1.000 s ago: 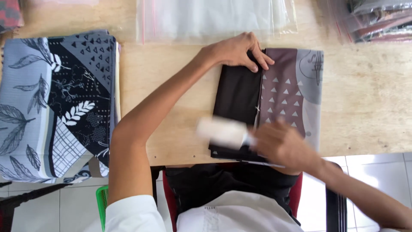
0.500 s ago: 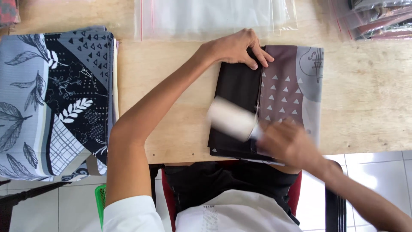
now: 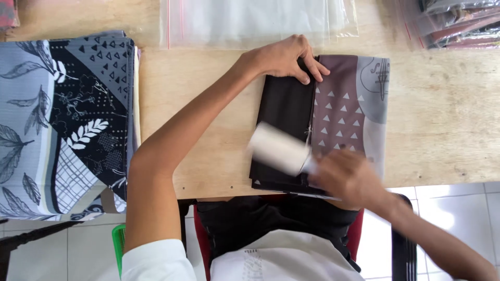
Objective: Cleaning a piece of fabric with a lint roller, folding it, and placing it into a plastic bag.
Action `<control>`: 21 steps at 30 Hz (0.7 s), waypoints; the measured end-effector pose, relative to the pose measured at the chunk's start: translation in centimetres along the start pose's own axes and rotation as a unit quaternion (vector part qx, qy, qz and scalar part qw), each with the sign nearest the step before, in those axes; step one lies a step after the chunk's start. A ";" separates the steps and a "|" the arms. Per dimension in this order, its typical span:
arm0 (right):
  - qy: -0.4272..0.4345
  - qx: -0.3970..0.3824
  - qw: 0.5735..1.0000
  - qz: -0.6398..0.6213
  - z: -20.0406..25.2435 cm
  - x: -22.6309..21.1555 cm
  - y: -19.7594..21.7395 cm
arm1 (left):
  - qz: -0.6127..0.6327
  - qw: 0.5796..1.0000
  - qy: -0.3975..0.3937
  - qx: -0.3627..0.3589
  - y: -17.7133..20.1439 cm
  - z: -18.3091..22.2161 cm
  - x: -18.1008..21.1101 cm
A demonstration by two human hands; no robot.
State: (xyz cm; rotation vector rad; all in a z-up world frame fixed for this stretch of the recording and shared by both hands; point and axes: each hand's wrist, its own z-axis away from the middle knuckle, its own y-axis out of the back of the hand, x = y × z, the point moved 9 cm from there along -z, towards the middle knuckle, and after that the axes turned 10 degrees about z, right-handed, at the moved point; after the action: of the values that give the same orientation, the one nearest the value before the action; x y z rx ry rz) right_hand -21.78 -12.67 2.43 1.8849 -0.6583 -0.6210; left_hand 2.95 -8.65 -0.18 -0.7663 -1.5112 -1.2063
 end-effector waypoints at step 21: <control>0.109 -0.043 0.983 -0.140 -3.8 -3.5 0.4 | 0.000 0.999 -0.003 -0.036 0.2 -0.5 0.1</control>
State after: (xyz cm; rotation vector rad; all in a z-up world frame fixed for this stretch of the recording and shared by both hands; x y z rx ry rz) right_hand -21.81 -8.03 4.64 1.9453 -0.2238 -0.5977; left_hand 3.21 -9.05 -0.03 -0.8177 -1.4783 -1.2650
